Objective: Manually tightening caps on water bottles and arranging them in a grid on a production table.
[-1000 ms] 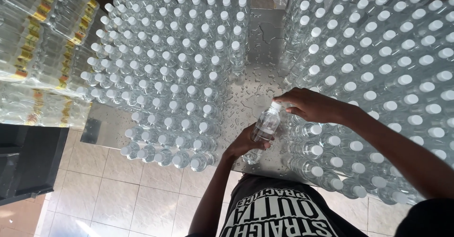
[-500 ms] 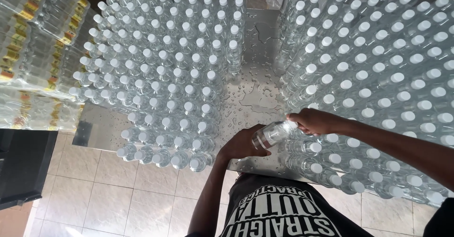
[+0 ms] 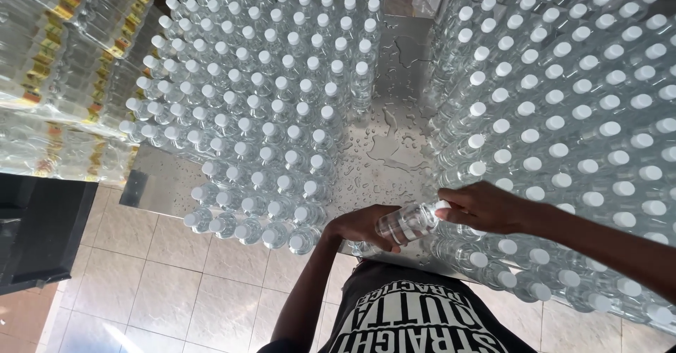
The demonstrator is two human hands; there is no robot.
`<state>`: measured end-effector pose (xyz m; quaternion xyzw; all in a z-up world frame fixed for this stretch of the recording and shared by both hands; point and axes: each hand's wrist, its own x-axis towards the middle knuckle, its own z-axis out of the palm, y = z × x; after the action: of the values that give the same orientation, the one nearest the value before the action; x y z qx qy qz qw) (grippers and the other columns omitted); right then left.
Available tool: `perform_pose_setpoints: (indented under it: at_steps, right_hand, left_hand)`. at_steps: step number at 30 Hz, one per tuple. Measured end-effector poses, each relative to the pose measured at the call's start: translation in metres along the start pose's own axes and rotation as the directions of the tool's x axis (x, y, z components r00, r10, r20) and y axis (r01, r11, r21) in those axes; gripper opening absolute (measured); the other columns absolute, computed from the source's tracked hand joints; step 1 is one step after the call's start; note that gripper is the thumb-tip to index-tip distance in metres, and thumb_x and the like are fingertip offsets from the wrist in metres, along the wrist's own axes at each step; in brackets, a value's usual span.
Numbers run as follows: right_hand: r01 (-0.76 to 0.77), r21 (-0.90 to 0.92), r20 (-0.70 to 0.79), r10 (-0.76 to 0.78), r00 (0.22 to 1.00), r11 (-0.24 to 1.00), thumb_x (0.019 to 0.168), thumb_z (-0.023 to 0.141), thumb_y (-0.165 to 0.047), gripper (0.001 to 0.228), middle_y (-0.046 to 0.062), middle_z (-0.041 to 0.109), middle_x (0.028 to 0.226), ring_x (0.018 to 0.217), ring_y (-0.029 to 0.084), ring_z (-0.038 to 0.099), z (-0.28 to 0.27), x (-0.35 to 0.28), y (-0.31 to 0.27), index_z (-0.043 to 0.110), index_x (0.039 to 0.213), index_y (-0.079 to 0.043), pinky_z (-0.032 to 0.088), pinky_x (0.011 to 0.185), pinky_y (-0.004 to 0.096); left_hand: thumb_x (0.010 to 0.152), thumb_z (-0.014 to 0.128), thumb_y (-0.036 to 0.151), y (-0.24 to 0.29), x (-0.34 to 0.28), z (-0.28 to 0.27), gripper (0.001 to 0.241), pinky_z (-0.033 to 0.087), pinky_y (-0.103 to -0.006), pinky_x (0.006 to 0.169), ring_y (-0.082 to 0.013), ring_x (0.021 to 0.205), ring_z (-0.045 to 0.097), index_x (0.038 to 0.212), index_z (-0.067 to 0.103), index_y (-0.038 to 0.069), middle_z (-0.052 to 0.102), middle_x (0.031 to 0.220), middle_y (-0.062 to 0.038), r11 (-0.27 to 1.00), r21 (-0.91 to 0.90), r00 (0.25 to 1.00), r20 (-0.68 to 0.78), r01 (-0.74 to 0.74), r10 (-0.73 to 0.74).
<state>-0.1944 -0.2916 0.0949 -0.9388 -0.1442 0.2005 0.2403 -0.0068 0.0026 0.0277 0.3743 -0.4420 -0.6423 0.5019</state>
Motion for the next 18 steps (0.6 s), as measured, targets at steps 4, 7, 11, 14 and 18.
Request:
perform_pose_setpoints:
  at_steps: [4,7,11,14,18]
  right_hand:
    - [-0.089,0.202,-0.083,0.108,0.991,0.975,0.111,0.045,-0.046,0.048,0.007,0.064,0.065,0.06,0.027,0.066,-0.001,0.005,-0.014,0.061,0.143,-0.014,0.058,0.064,0.045]
    - [0.107,-0.266,-0.29,-0.185,0.939,0.958,0.11,0.045,-0.059,0.052,0.009,0.066,0.078,0.069,0.031,0.07,-0.031,0.013,-0.038,0.064,0.126,-0.014,0.058,0.065,0.046]
    - [0.343,-0.693,-0.317,-0.696,0.644,0.634,0.114,0.039,-0.067,0.06,0.009,0.053,0.085,0.069,0.029,0.057,-0.044,0.023,-0.052,0.064,0.102,-0.013,0.053,0.064,0.042]
    - [0.433,-0.773,-0.237,-0.843,0.482,0.464,0.12,0.026,-0.053,0.063,0.005,0.055,0.072,0.056,0.019,0.048,-0.102,0.036,-0.104,0.056,0.083,-0.012,0.036,0.053,0.033]
    - [0.452,-0.757,-0.274,-0.858,0.435,0.471,0.119,0.023,-0.053,0.067,0.002,0.046,0.064,0.052,0.016,0.037,-0.088,0.049,-0.102,0.045,0.069,-0.015,0.028,0.051,0.031]
  left_hand:
    - [0.086,0.089,0.003,-0.004,-0.002,0.011,0.056,0.069,-0.0447,0.084,-0.0299,0.1,0.078,0.137,0.066,0.002,0.079,0.11,-0.028,0.986,-0.14,0.996,-0.011,-0.086,0.085]
    - [0.084,0.09,0.009,-0.002,0.005,0.019,0.061,0.07,-0.0464,0.078,-0.0339,0.092,0.081,0.138,0.062,-0.003,0.078,0.107,-0.03,0.949,-0.294,0.986,0.084,-0.112,0.142]
    - [0.078,0.092,0.011,-0.036,0.018,0.025,0.074,0.069,-0.0559,0.072,-0.0445,0.084,0.082,0.138,0.058,-0.017,0.075,0.104,-0.041,0.855,-0.518,0.929,0.3,-0.031,0.215]
    - [0.099,0.089,0.024,-0.029,0.025,0.018,0.073,0.072,-0.0427,0.088,-0.0303,0.104,0.081,0.154,0.048,-0.002,0.077,0.125,-0.02,0.854,-0.497,0.755,0.617,0.157,0.221]
    - [0.098,0.088,0.022,-0.033,0.024,0.025,0.088,0.067,-0.0395,0.088,-0.0289,0.101,0.079,0.164,0.036,-0.007,0.076,0.116,-0.019,0.778,-0.583,0.72,0.642,0.233,0.265]
